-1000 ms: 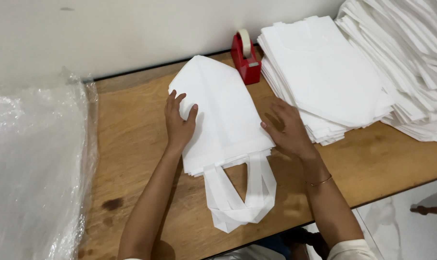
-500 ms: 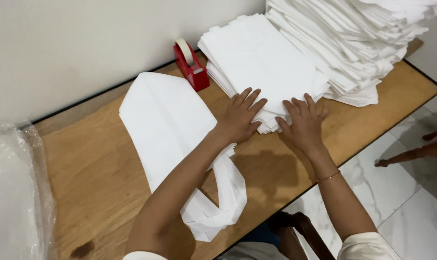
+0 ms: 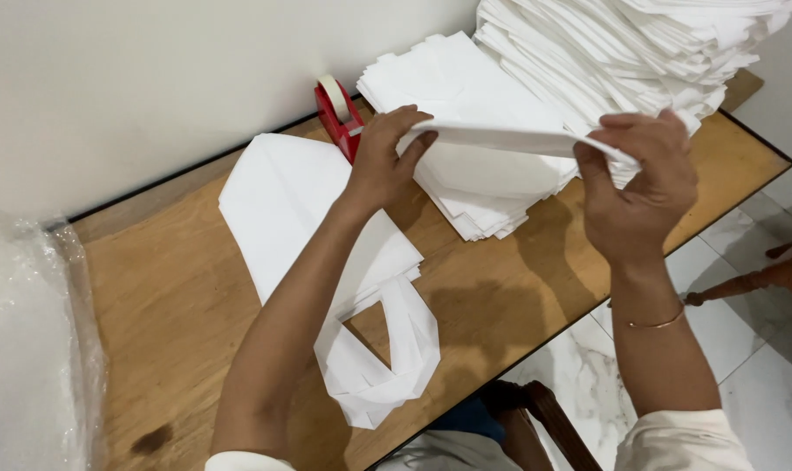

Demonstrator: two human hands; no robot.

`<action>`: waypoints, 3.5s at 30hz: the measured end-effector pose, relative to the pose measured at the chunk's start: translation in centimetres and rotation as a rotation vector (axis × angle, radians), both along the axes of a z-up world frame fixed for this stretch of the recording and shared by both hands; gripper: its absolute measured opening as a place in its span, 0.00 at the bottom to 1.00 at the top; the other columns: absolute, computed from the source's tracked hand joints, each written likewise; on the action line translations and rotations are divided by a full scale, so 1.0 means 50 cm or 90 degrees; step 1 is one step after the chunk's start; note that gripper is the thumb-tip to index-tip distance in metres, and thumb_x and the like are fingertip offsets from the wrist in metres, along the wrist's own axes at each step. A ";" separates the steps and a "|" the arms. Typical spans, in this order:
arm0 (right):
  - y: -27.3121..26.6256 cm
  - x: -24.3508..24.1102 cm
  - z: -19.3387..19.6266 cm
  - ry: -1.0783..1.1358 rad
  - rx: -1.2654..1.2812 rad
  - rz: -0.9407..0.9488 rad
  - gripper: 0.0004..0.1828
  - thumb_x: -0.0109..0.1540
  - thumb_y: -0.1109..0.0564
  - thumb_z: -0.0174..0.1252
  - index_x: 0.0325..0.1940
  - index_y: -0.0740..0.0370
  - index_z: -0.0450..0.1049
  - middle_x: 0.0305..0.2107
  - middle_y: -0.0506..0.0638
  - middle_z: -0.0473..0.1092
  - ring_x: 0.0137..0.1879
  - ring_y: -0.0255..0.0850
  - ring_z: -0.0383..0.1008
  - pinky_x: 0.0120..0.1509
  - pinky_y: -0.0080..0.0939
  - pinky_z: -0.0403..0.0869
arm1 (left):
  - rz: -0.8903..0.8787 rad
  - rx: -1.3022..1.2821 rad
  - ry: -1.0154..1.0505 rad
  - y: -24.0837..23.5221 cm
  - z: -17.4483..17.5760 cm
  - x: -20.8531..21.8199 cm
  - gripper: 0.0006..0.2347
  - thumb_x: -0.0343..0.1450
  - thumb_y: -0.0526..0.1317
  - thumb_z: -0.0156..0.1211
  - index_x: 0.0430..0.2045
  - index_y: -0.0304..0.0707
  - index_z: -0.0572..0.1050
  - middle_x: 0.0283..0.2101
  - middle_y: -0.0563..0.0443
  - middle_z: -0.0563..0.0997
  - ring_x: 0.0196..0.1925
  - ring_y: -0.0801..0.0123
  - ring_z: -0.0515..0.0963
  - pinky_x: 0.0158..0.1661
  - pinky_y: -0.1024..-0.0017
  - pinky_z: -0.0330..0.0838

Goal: The person folds white plastic shopping bags one by one on a wooden table. They pick up a bag from a stack, fold it neatly, and place it onto a growing pile of folded bags.

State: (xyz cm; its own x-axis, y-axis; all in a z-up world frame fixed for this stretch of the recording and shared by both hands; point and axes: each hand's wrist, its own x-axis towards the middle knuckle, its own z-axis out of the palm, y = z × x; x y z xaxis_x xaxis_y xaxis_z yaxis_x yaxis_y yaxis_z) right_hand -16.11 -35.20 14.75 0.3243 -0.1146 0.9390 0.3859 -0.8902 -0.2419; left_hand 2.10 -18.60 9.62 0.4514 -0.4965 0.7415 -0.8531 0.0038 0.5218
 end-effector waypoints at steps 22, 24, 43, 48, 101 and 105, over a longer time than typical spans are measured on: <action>0.174 0.064 -0.101 0.622 0.780 1.282 0.42 0.54 0.40 0.54 0.59 0.68 0.44 0.40 0.80 0.60 0.48 0.72 0.61 0.49 0.71 0.62 | 0.345 -0.334 0.560 0.378 0.137 0.012 0.07 0.65 0.38 0.45 0.30 0.36 0.68 0.36 0.52 0.76 0.38 0.73 0.75 0.42 0.78 0.72; 0.197 0.031 -0.087 0.665 0.765 1.012 0.51 0.53 0.45 0.61 0.64 0.46 0.29 0.51 0.71 0.53 0.34 0.50 0.73 0.33 0.44 0.74 | 0.407 -0.262 0.655 0.391 0.090 0.019 0.14 0.65 0.41 0.44 0.41 0.37 0.66 0.43 0.51 0.74 0.42 0.69 0.75 0.43 0.73 0.71; 0.177 -0.001 -0.275 0.882 0.507 0.431 0.15 0.52 0.60 0.56 0.42 0.67 0.73 0.18 0.55 0.67 0.25 0.38 0.64 0.30 0.35 0.68 | 0.605 0.269 0.498 0.385 -0.152 0.025 0.18 0.67 0.46 0.47 0.41 0.28 0.64 0.40 0.40 0.69 0.44 0.56 0.71 0.38 0.60 0.70; 0.150 0.002 -0.309 0.885 0.419 0.469 0.12 0.54 0.58 0.53 0.39 0.64 0.75 0.25 0.57 0.73 0.32 0.38 0.69 0.40 0.40 0.70 | 0.630 0.304 0.497 0.379 -0.168 0.027 0.19 0.66 0.48 0.48 0.42 0.28 0.63 0.40 0.40 0.68 0.44 0.54 0.70 0.38 0.58 0.69; 0.180 0.213 -0.269 0.850 0.249 0.424 0.37 0.61 0.36 0.17 0.63 0.68 0.39 0.60 0.63 0.39 0.65 0.53 0.38 0.67 0.51 0.38 | 0.467 0.170 0.447 0.397 -0.227 -0.032 0.27 0.68 0.56 0.40 0.49 0.28 0.60 0.55 0.34 0.58 0.61 0.50 0.50 0.57 0.53 0.26; 0.240 0.176 -0.163 0.794 0.289 0.466 0.38 0.60 0.36 0.20 0.62 0.69 0.41 0.59 0.64 0.41 0.65 0.54 0.39 0.67 0.51 0.39 | 0.458 0.107 0.459 0.391 -0.194 -0.046 0.25 0.68 0.52 0.44 0.50 0.26 0.57 0.57 0.30 0.53 0.62 0.45 0.46 0.58 0.53 0.30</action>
State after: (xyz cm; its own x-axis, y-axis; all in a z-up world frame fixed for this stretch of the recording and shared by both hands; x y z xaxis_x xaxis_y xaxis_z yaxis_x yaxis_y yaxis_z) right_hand -7.29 -23.21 6.61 0.9737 0.2241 -0.0406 0.0443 -0.3612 -0.9314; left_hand -0.22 0.93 -0.07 0.9924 -0.0062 0.1225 -0.1089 -0.5041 0.8568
